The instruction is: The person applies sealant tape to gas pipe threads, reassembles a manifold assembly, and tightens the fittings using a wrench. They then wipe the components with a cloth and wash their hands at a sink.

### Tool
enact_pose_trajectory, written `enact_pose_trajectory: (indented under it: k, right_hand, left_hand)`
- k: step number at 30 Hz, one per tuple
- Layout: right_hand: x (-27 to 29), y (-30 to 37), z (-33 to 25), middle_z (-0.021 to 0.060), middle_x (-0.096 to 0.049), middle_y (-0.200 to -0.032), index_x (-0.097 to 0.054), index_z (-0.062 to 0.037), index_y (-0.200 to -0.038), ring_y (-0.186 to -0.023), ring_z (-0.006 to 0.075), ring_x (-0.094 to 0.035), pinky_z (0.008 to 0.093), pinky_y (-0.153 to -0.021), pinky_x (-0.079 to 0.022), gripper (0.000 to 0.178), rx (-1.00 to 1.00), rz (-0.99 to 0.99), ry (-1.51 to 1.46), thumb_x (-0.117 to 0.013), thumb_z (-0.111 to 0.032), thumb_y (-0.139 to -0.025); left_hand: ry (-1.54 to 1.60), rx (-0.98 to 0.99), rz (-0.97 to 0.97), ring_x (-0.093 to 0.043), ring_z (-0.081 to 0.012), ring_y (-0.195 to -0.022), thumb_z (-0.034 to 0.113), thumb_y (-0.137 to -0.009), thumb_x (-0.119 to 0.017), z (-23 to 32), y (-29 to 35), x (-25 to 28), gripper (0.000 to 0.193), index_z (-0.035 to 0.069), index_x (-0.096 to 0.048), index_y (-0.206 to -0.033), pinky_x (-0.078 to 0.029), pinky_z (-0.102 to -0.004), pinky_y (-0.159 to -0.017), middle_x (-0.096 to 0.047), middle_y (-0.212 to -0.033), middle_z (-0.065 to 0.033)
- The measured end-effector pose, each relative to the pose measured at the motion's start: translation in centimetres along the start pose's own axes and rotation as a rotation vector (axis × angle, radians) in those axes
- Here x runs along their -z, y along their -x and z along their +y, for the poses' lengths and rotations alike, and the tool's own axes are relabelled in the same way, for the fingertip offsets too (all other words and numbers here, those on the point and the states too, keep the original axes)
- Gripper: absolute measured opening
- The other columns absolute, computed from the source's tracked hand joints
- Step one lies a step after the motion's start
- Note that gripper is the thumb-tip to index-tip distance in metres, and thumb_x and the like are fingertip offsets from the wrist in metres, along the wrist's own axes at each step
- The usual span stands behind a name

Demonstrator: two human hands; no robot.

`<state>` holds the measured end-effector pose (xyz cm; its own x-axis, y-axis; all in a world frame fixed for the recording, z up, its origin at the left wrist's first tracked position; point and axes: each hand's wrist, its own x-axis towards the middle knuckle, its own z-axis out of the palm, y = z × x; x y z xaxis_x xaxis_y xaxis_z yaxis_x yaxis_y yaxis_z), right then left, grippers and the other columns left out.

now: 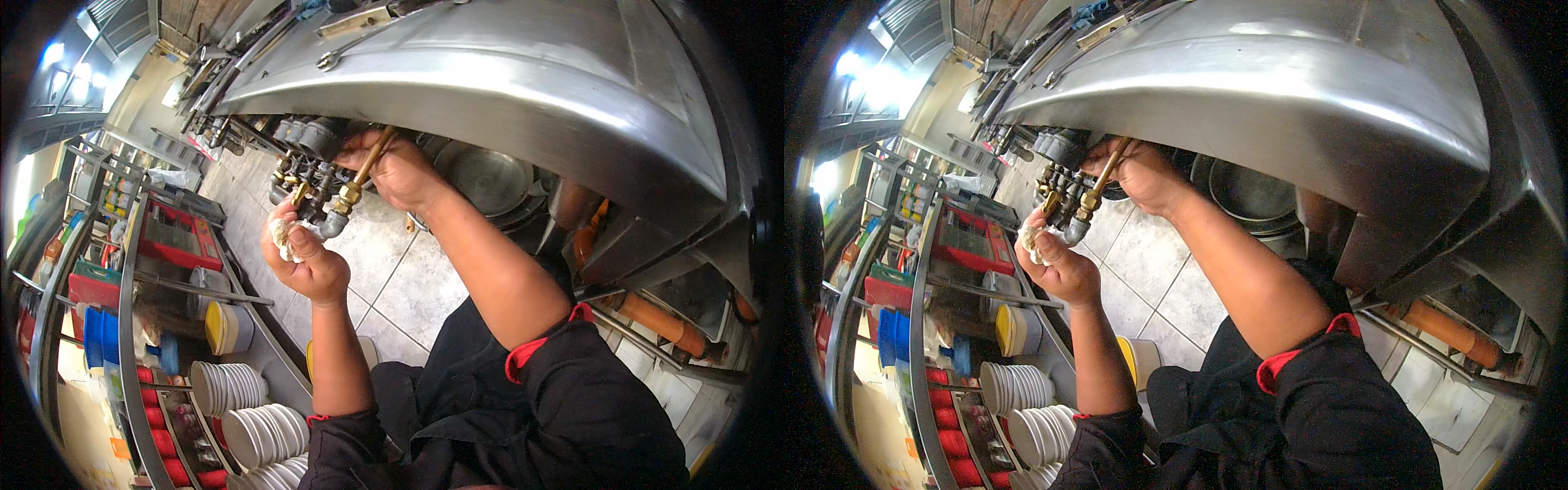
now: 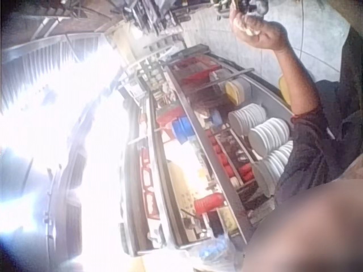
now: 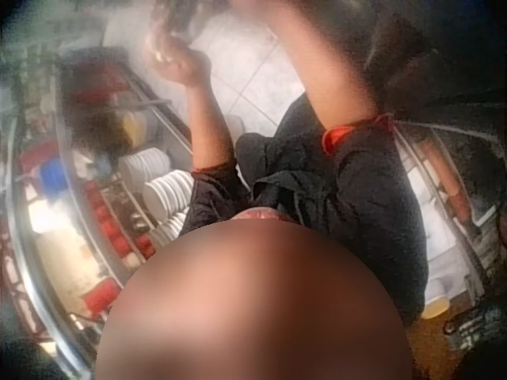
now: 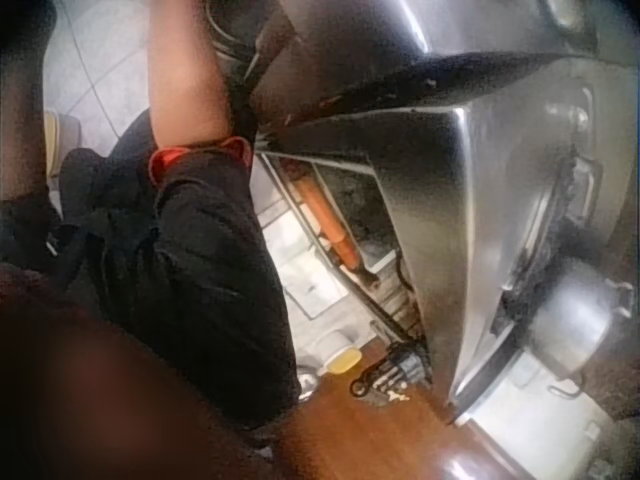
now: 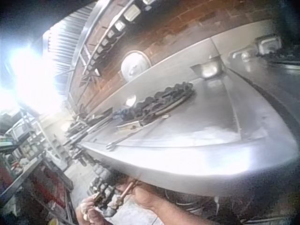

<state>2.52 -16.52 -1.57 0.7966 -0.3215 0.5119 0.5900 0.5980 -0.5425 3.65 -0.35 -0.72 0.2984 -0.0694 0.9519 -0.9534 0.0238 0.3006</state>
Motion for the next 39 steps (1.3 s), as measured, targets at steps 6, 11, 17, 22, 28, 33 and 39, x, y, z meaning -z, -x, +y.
enact_pose_trajectory:
  k: [6, 11, 17, 22, 28, 33, 39]
  right_hand:
    - [0.1, 0.1, -0.3, 0.0104, -0.069, -0.101, -0.067, 0.0032, -0.103, -0.095, 0.0167, -0.064, 0.0297, -0.090, -0.050, 0.015, -0.012, -0.025, 0.061, -0.061, -0.002, -0.089]
    - [-0.2, 0.1, -0.5, 0.0098, -0.069, -0.101, -0.066, 0.0039, -0.103, -0.097, 0.0170, -0.064, 0.0296, -0.090, -0.049, 0.016, 0.045, -0.008, 0.143, -0.061, -0.004, -0.090]
    - [-0.3, 0.0, -0.5, 0.0091, -0.068, -0.106, -0.065, 0.0029, -0.108, -0.099, 0.0168, -0.063, 0.0308, -0.091, -0.049, 0.019, 0.030, 0.034, 0.041, -0.059, -0.001, -0.091]
    - [0.0, -0.1, -0.3, 0.0097, -0.066, -0.105, -0.063, 0.0021, -0.110, -0.099, 0.0176, -0.063, 0.0306, -0.093, -0.048, 0.021, -0.006, 0.006, 0.008, -0.059, 0.001, -0.089]
    - [0.7, -0.2, -0.6, 0.0101, -0.065, -0.103, -0.061, 0.0006, -0.109, -0.096, 0.0194, -0.064, 0.0316, -0.090, -0.050, 0.021, -0.011, 0.005, 0.025, -0.061, 0.002, -0.088]
    - [2.2, -0.7, -0.6, 0.0118, -0.066, -0.104, -0.060, -0.0016, -0.110, -0.097, 0.0235, -0.065, 0.0365, -0.089, -0.052, 0.020, 0.096, -0.001, -0.027, -0.061, -0.008, -0.091]
    - [5.5, -1.1, -0.3, 0.0091, -0.067, -0.104, -0.057, -0.0120, -0.114, -0.099, 0.0248, -0.066, 0.0382, -0.081, -0.053, 0.022, 0.037, 0.165, -0.167, -0.060, -0.020, -0.094]
  left_hand:
    - [-0.011, 0.028, -0.020, -0.057, -0.0257, -0.104, 0.023, -0.101, -0.050, 0.4, 0.0, 0.1, 0.027, -0.003, -0.050, -0.107, -0.044, -0.0386, -0.096, -0.058, -0.113, -0.0201]
    - [-0.009, 0.036, -0.013, -0.058, -0.0254, -0.104, 0.024, -0.101, -0.050, 0.3, 0.1, 0.2, 0.027, -0.003, -0.049, -0.108, -0.044, -0.0385, -0.095, -0.058, -0.113, -0.0199]
    - [-0.022, 0.017, -0.011, -0.058, -0.0197, -0.105, 0.025, -0.103, -0.048, 0.0, 0.2, 0.1, 0.030, -0.002, -0.053, -0.114, -0.043, -0.0332, -0.096, -0.062, -0.115, -0.0148]
    - [0.016, 0.020, -0.010, -0.058, -0.0200, -0.105, 0.025, -0.103, -0.047, -0.1, 0.1, 0.0, 0.030, -0.002, -0.052, -0.114, -0.043, -0.0328, -0.095, -0.061, -0.115, -0.0146]
    - [-0.029, 0.021, -0.037, -0.058, -0.0243, -0.104, 0.024, -0.102, -0.049, 0.1, -0.1, 0.4, 0.029, -0.002, -0.050, -0.113, -0.044, -0.0370, -0.095, -0.059, -0.114, -0.0184]
    - [-0.018, 0.016, -0.042, -0.058, -0.0259, -0.104, 0.024, -0.101, -0.050, 0.4, -0.4, 0.4, 0.030, -0.003, -0.048, -0.113, -0.044, -0.0393, -0.096, -0.058, -0.114, -0.0203]
    - [0.016, 0.163, 0.060, -0.058, -0.0137, -0.078, 0.025, -0.102, -0.050, 0.2, 1.0, 2.5, 0.029, 0.001, -0.047, -0.118, -0.049, -0.0266, -0.071, -0.061, -0.103, -0.0125]
